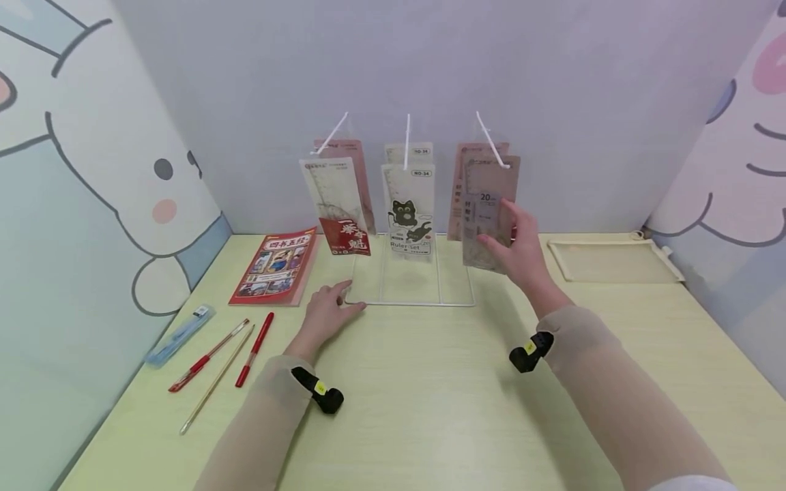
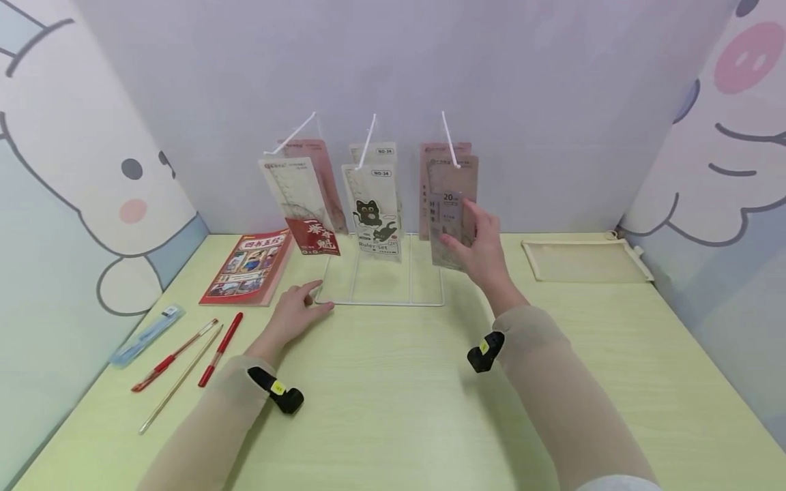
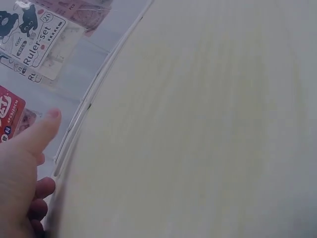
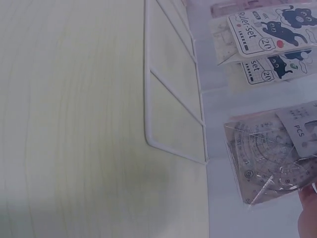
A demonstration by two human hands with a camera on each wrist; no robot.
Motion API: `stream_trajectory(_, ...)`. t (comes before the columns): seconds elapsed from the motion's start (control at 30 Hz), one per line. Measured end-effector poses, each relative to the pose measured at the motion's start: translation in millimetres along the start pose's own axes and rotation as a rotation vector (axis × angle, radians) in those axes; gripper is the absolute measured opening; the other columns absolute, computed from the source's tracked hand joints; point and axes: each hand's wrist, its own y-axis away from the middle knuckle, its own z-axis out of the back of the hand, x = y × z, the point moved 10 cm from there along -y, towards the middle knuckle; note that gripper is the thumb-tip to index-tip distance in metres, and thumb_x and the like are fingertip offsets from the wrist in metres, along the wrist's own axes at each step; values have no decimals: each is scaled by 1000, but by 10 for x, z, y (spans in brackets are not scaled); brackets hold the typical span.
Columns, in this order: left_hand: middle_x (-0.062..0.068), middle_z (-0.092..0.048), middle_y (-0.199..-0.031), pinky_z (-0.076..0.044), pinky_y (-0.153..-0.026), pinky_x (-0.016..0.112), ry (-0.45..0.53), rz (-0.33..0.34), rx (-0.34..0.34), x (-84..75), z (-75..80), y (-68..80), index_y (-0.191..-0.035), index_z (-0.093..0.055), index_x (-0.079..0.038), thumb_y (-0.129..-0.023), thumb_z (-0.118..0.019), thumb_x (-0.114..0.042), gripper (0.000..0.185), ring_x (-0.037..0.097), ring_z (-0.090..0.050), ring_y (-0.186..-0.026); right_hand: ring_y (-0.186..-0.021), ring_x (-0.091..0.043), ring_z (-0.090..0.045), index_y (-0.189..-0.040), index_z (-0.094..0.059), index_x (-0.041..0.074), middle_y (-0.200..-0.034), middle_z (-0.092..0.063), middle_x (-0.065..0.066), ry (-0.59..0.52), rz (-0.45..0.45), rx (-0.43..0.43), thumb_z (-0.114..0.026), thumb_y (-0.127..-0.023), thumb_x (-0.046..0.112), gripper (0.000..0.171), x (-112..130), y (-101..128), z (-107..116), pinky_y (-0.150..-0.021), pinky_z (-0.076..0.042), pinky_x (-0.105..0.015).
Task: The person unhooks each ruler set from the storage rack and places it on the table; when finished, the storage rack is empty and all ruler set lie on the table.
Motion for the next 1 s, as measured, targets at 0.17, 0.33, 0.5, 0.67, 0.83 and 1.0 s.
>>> stream_trajectory(0.17,6,-48,-85,-31,-66,34,-37,-17,-30,-33,15,-22,-138,-48,-16,-83,-64,-51,67,23,-42,-79,-111,-32,-49,-146,-28,16,-139,-32,-14,-114,2,-61,-71,-82,9,77,27,42,74,-90,-42,-48)
stream_trajectory(0.33,4,-49,-83,-31,-65,34,-73,-29,-51,-38,14,-33,-136,-51,-17,-83,-63,-51,64,22,-42,-76,-107,-27,-53,-144,-30,18,-138,-36,-11,-130,12,-100,-71,-82,9,75,51,97,137,-86,-44,-40)
stream_trajectory(0.5,4,-49,-82,-31,-64,34,-87,-15,-62,-6,13,-24,-134,-53,-16,-84,-63,-49,61,22,-43,-74,-101,-23,-53,-143,-31,17,-135,-35,-13,-117,17,-101,-71,-82,7,74,69,170,175,-78,-45,-29)
stream_trajectory(0.67,4,-49,-82,-31,-64,34,-80,12,-52,17,1,-14,-134,-53,-15,-86,-62,-48,59,22,-44,-75,-98,-21,-55,-144,-31,18,-133,-39,-12,-106,18,-97,-71,-82,6,75,94,235,229,-73,-46,-24)
stream_trajectory(0.83,4,-50,-82,-32,-63,34,-97,28,-48,22,3,-15,-133,-53,-15,-88,-60,-45,55,22,-45,-74,-97,-20,-53,-144,-30,17,-132,-34,-12,-91,41,-99,-70,-83,5,74,135,303,271,-73,-45,-24)
stream_trajectory(1.0,4,-51,-82,-32,-63,34,-121,27,-50,9,3,-21,-133,-54,-14,-89,-59,-45,54,22,-45,-74,-97,-19,-52,-144,-30,17,-131,-35,-13,-94,33,-91,-70,-83,5,74,174,359,327,-72,-45,-23)
